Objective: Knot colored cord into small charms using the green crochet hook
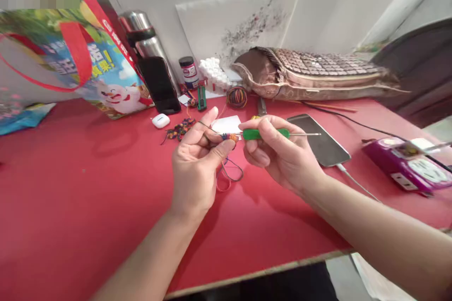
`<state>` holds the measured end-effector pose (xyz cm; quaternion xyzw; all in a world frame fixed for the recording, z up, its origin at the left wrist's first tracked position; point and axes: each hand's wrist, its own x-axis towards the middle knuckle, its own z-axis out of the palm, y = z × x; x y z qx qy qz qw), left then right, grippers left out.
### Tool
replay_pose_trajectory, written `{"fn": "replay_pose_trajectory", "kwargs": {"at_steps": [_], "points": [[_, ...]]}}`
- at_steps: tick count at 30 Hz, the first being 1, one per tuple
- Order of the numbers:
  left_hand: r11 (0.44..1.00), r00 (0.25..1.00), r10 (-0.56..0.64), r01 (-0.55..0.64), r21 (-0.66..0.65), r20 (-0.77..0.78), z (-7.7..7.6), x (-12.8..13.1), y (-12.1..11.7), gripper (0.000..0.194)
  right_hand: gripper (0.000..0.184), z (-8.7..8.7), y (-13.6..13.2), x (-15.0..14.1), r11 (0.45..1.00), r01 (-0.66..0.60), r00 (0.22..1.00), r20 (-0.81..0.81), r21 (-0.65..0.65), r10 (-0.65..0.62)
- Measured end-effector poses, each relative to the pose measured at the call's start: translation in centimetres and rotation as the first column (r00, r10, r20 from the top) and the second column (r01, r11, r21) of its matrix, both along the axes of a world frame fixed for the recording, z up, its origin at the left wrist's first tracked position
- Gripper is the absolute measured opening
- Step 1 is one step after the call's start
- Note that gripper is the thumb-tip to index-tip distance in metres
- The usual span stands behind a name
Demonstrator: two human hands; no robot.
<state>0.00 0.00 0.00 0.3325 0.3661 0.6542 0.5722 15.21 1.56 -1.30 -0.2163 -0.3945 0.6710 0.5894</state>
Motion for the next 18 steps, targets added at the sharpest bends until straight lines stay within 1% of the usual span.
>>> {"fn": "replay_pose_trajectory", "kwargs": {"at_steps": [4,8,13,18], "points": [[0.999,0.999,0.019,-0.017,0.046,-0.042,-0.48,-0.40,0.64,0.054,0.025,-0.76,0.69,0.43,0.997,0.004,0.996,0.083,0.073,-0.010],[0.997,0.998,0.013,-0.009,0.070,-0.055,-0.41,-0.50,0.65,0.051,0.030,-0.84,0.68,0.62,0.993,-0.054,0.992,0.122,0.105,0.041],[0.996,0.995,0.003,0.005,0.086,-0.098,-0.49,-0.60,0.56,0.051,0.034,-0.19,0.49,0.42,0.993,-0.111,0.992,0.069,0.046,0.107],[0.994,0.992,-0.021,0.033,0.100,-0.126,-0.55,-0.67,0.60,0.052,0.034,0.08,0.57,0.29,0.987,-0.160,0.987,-0.002,0.015,0.160]]}}
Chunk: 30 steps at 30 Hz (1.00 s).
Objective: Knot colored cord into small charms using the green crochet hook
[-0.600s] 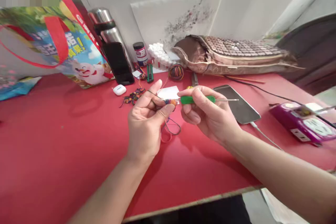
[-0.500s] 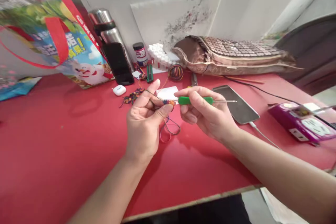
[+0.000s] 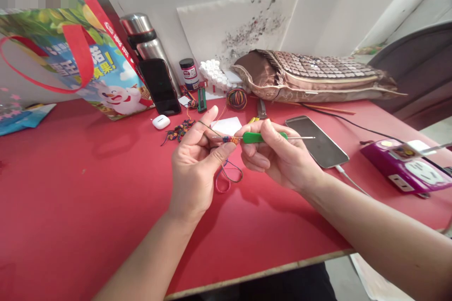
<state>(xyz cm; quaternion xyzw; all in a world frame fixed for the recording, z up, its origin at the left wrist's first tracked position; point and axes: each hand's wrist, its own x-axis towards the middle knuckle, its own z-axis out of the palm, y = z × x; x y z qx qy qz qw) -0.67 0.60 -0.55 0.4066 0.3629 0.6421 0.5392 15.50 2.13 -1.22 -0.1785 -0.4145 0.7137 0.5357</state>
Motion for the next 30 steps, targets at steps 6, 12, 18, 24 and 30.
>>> {"fn": "replay_pose_trajectory", "kwargs": {"at_steps": [6,12,18,24,30], "points": [[1.000,1.000,-0.022,0.023,-0.006,0.015,0.17,0.09,-0.02,0.051,0.033,0.17,-0.04,0.08,0.997,-0.023,1.000,-0.021,-0.071,0.022],[0.999,0.999,-0.041,0.041,-0.005,0.019,-0.03,-0.24,0.02,0.044,0.030,0.18,-0.01,0.24,0.987,-0.088,0.995,-0.055,-0.136,0.081],[0.999,0.999,-0.043,0.043,0.002,0.020,-0.01,-0.42,0.19,0.040,0.030,-0.06,0.26,0.36,0.982,-0.103,0.993,-0.070,-0.156,0.094],[0.999,0.999,-0.043,0.043,-0.014,0.025,-0.17,-0.47,0.27,0.036,0.025,-0.10,0.44,0.28,0.982,-0.093,0.993,-0.088,-0.166,0.079],[0.998,0.998,-0.067,0.067,0.013,0.021,0.22,-0.52,0.20,0.035,0.027,0.17,0.10,0.52,0.988,-0.095,0.995,-0.015,-0.123,0.094]]}}
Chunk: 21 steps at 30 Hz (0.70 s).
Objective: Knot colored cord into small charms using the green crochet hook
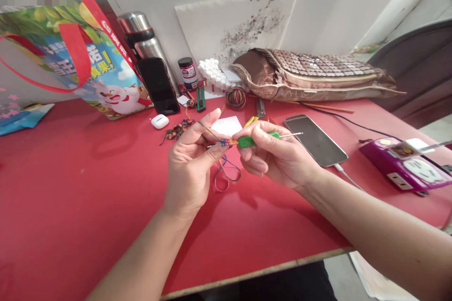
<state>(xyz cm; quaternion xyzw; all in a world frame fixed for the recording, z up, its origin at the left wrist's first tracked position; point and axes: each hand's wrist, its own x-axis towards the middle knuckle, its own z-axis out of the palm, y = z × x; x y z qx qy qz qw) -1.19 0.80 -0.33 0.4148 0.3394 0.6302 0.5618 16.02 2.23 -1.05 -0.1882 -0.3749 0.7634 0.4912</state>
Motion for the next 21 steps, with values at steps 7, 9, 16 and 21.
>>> {"fn": "replay_pose_trajectory", "kwargs": {"at_steps": [7,9,16,21], "points": [[1.000,1.000,0.010,-0.010,-0.014,0.016,-0.1,0.7,-0.2,0.041,0.023,0.2,-0.5,0.1,0.992,0.079,0.997,0.010,0.100,-0.080],[0.998,0.998,0.051,-0.050,-0.032,0.024,-0.5,1.0,-0.2,0.043,0.025,-0.1,-0.4,-0.3,0.986,0.156,0.988,-0.003,0.058,-0.156],[0.991,0.997,0.077,-0.075,-0.109,0.014,-0.9,0.9,-0.2,0.041,0.028,-0.8,0.1,-1.0,0.979,0.206,0.979,0.008,-0.016,-0.205],[0.992,1.000,0.014,-0.012,-0.127,0.018,-0.7,0.3,0.2,0.035,0.029,-0.9,0.6,-0.8,0.976,0.211,0.977,0.014,-0.047,-0.211]]}}
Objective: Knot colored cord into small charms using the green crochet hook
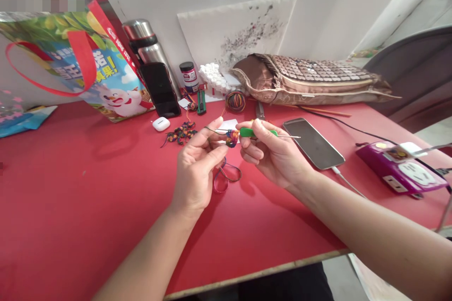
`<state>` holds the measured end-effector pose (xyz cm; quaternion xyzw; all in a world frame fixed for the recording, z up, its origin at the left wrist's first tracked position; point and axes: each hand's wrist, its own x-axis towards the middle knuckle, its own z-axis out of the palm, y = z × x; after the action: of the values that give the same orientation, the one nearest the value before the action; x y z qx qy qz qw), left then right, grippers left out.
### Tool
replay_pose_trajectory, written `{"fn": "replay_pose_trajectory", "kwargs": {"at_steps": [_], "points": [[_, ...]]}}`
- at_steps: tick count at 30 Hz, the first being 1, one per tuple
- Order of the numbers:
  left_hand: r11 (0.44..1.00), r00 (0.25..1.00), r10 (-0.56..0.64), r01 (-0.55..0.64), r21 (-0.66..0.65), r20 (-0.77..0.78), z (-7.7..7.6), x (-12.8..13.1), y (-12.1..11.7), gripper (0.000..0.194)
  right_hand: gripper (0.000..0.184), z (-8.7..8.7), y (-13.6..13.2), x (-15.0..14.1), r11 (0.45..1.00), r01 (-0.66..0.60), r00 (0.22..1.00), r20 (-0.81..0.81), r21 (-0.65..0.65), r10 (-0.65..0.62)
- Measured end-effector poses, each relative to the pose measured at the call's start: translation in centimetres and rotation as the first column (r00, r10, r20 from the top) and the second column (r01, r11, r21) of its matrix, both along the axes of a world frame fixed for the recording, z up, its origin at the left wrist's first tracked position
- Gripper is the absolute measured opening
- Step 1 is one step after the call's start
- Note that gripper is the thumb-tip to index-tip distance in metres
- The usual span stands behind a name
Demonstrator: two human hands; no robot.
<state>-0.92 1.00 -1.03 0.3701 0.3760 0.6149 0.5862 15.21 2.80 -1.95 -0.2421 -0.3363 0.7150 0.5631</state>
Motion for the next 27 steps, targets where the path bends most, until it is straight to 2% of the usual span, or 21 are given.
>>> {"fn": "replay_pose_trajectory", "kwargs": {"at_steps": [5,9,13,16,19,27], "points": [[1.000,1.000,0.008,-0.009,-0.006,-0.022,0.24,-0.42,0.38,0.030,0.031,-0.12,0.04,-0.01,0.999,-0.038,0.999,-0.001,0.014,0.038],[0.999,0.997,0.053,-0.053,-0.003,-0.051,0.28,-0.21,0.39,0.038,0.032,-0.32,-0.25,-0.16,0.998,-0.050,0.997,0.056,0.030,0.048],[0.999,0.999,0.043,-0.044,-0.032,-0.032,0.36,0.08,0.21,0.045,0.033,-0.40,-0.53,-0.35,0.998,-0.017,0.995,0.099,0.063,0.010],[0.998,0.999,0.029,-0.028,-0.064,0.016,0.45,0.17,0.12,0.049,0.033,-0.37,-0.65,-0.53,0.998,0.018,0.996,0.083,0.059,-0.023],[0.996,0.999,0.040,-0.037,-0.078,0.034,0.46,0.14,0.12,0.050,0.032,-0.38,-0.68,-0.67,0.999,0.003,0.999,0.037,0.037,-0.005],[0.997,0.993,0.080,-0.079,0.019,-0.081,0.38,-0.01,0.06,0.057,0.028,-0.10,-0.77,-0.30,0.994,-0.096,0.995,0.039,0.045,0.094]]}}
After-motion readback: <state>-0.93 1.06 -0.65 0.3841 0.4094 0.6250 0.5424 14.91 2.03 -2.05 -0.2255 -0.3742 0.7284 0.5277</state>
